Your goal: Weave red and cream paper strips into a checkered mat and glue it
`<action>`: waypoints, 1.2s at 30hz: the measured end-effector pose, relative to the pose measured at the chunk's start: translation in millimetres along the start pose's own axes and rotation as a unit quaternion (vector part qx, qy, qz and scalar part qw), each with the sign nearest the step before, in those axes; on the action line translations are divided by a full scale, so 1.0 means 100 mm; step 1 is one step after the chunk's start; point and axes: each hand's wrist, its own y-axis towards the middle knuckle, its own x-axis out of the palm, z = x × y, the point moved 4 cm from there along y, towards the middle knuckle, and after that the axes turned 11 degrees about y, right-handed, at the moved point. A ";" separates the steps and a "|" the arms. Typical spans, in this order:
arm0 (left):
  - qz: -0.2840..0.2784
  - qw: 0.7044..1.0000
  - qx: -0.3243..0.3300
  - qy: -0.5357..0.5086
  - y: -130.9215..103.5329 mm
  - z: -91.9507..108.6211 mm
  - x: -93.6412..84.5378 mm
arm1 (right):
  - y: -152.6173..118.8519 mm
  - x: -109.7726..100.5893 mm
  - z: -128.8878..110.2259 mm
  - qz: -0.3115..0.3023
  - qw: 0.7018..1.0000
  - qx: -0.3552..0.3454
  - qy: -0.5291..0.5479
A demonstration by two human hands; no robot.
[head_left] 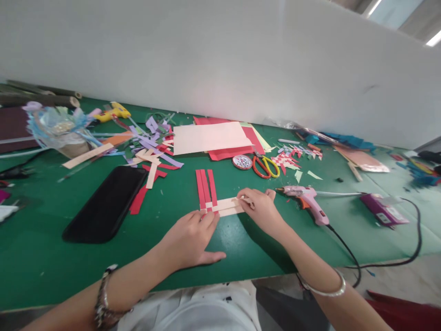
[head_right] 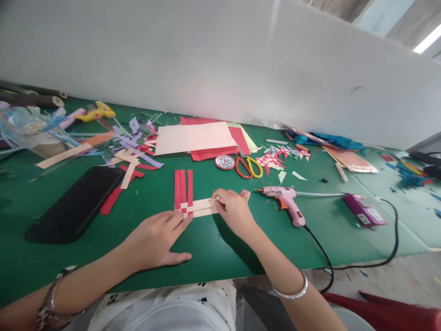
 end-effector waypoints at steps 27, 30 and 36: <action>0.020 1.000 0.001 0.011 -0.02 0.01 0.00 | -0.02 0.00 0.06 -0.020 0.999 0.005 -0.039; 0.019 1.000 0.000 0.015 -0.01 0.01 0.00 | -0.02 0.00 0.06 -0.017 0.999 0.003 -0.046; 0.028 1.000 0.005 0.013 -0.01 0.01 -0.01 | -0.03 0.01 0.06 -0.014 0.999 0.003 -0.050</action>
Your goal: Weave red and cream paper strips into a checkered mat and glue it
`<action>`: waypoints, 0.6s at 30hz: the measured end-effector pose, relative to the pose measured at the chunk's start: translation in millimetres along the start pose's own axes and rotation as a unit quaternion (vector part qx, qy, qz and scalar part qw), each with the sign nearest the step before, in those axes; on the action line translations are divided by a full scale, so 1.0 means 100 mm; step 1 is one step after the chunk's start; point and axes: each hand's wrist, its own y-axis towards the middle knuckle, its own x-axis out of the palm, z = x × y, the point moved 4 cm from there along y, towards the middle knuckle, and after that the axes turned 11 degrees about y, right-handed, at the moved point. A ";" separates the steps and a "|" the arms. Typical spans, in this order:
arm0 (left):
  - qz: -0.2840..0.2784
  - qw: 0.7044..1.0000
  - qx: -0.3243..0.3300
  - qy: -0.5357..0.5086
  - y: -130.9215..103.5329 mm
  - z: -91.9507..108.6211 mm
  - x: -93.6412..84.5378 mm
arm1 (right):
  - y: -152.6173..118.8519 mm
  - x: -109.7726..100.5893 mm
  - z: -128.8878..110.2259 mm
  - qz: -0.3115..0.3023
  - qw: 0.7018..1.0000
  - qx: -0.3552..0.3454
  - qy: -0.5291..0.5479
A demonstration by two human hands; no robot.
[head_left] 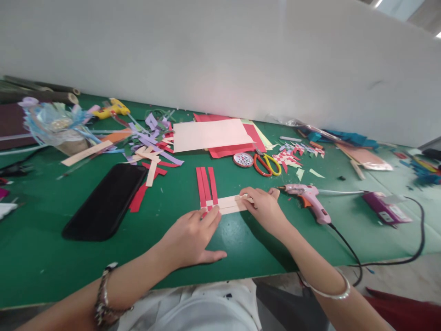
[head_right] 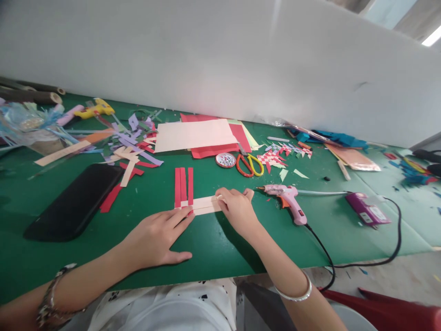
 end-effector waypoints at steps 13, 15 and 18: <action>-0.015 1.000 -0.014 -0.015 0.01 -0.01 -0.01 | -0.01 0.00 0.00 0.015 1.000 -0.017 -0.021; -0.010 1.000 -0.015 -0.017 0.01 -0.01 -0.01 | -0.01 0.01 0.01 0.009 0.999 -0.023 -0.030; -0.002 1.000 -0.018 -0.021 0.02 -0.02 -0.01 | -0.01 0.01 0.01 0.006 0.998 -0.030 -0.048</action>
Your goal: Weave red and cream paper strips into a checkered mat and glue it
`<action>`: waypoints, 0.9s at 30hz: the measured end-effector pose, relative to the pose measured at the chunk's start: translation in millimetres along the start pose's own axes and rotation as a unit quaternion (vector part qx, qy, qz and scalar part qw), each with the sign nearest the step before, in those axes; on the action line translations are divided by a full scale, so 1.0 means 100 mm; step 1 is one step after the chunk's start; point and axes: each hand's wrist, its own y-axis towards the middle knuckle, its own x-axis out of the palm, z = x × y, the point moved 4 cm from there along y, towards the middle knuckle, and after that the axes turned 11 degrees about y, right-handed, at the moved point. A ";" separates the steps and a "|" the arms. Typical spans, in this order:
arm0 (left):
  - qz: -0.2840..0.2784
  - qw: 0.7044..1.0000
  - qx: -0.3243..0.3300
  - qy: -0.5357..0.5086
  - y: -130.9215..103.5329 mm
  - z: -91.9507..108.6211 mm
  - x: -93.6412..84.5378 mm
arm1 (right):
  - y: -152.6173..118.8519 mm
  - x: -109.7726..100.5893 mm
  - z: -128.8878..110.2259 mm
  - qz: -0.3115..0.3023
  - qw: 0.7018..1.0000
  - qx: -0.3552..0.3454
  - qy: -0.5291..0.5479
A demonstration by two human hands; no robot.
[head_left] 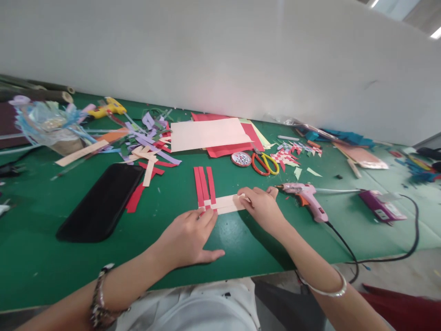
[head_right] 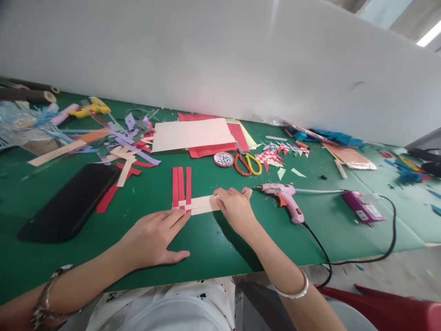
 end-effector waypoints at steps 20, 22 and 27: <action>-0.003 1.000 0.008 0.015 0.00 0.00 0.00 | 0.00 -0.02 0.00 0.002 0.999 0.000 -0.046; -0.003 1.000 0.009 0.017 0.00 0.00 0.01 | 0.00 -0.02 0.00 0.002 0.999 0.003 -0.047; -0.004 1.000 0.008 0.020 -0.01 0.01 0.01 | -0.01 -0.02 0.00 0.006 0.998 0.014 -0.057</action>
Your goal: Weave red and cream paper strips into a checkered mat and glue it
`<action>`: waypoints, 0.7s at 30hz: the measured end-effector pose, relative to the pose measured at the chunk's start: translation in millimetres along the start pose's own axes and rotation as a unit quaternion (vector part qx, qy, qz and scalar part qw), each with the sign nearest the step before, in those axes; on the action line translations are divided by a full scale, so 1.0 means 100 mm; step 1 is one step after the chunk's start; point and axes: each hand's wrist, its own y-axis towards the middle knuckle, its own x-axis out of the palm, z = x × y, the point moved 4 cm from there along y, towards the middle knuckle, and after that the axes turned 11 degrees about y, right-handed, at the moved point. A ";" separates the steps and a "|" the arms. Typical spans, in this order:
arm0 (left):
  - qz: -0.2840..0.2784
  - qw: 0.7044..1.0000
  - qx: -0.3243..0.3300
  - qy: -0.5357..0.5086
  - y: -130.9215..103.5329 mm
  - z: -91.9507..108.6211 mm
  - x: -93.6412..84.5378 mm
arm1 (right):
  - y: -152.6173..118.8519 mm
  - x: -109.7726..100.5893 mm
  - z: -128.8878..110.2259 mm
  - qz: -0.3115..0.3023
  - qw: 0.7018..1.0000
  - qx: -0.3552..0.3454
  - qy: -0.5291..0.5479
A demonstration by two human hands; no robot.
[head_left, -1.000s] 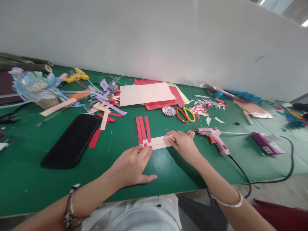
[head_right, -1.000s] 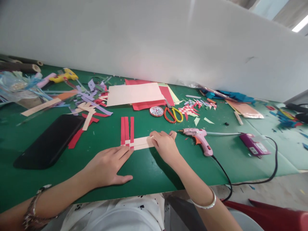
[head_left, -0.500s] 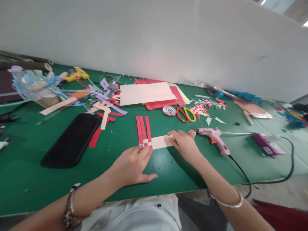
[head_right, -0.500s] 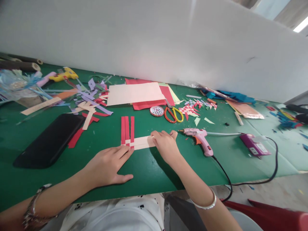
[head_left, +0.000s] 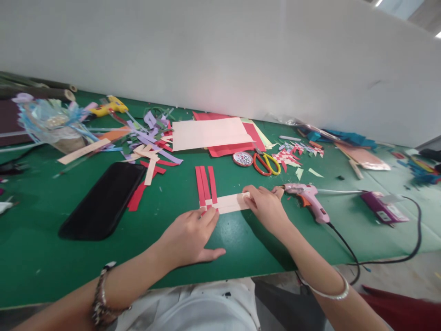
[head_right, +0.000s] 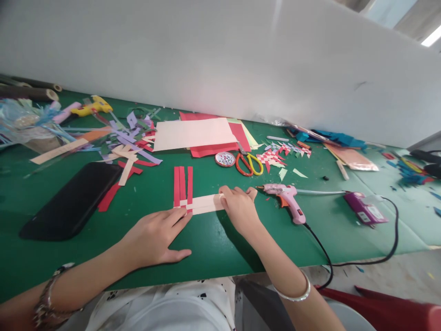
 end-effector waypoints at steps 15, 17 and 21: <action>-0.007 1.000 -0.001 -0.021 -0.01 0.00 0.02 | -0.18 -0.15 -0.47 0.043 0.993 -0.113 -0.004; -0.006 0.999 -0.002 -0.031 -0.01 0.00 0.02 | -0.20 -0.05 -0.61 0.005 0.991 -0.131 0.007; -0.003 0.999 -0.008 -0.041 -0.02 0.00 0.02 | -0.18 0.09 -0.67 -0.033 0.993 -0.110 0.005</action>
